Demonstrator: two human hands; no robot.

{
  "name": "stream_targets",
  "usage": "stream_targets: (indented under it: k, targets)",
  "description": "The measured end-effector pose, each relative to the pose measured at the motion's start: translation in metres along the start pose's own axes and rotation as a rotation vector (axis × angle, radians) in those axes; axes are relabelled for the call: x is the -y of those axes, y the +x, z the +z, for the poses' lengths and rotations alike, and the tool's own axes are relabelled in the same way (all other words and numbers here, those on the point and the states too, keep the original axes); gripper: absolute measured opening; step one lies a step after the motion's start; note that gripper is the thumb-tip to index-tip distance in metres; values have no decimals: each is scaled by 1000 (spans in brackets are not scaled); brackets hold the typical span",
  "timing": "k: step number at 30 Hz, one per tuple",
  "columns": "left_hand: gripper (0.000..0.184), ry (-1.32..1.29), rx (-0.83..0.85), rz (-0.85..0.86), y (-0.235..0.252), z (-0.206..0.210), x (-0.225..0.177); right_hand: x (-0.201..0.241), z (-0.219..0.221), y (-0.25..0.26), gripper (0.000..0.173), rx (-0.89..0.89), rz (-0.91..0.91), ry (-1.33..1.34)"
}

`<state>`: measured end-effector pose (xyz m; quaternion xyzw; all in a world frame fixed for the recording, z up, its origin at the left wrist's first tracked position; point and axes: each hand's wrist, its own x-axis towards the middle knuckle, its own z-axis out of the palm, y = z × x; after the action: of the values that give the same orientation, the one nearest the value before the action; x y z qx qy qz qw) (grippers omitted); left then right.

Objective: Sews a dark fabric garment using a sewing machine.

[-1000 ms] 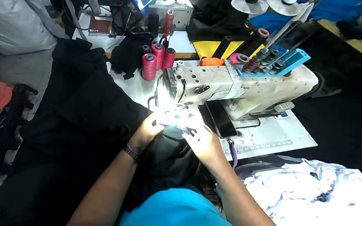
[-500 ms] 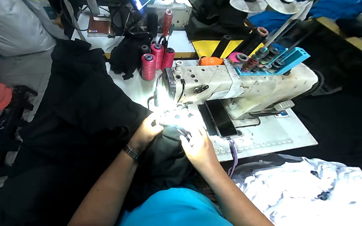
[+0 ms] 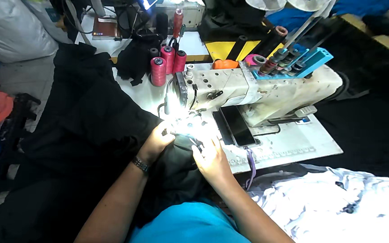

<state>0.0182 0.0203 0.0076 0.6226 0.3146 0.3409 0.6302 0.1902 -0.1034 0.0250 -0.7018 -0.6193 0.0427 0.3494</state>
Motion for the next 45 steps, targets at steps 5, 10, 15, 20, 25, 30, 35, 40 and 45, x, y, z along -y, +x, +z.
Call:
stream_targets:
  k: [5,10,15,20,25,30,35,40,45]
  targets:
    - [19,-26,10,7,0,0,1,2,1,0,32,3,16,-9]
    - [19,-22,11,4,1,-1,2,1,8,-2,31,-58,14,6]
    - [18,-2,3,-6,0,0,0,5,11,-4,31,-112,23,37]
    - [18,-7,9,-9,0,-1,1,4,12,-4,32,-88,24,56]
    - [19,8,27,15,0,0,0,4,14,-2,31,-73,2,45]
    - [19,3,47,62,1,0,2,2,14,-2,29,-65,-10,23]
    - [19,-16,54,57,1,1,2,1,15,-1,26,-73,-40,39]
    - [19,-13,42,49,1,1,2,1,17,0,22,-92,-76,30]
    - [21,5,26,44,1,0,2,-1,18,1,23,-85,-73,14]
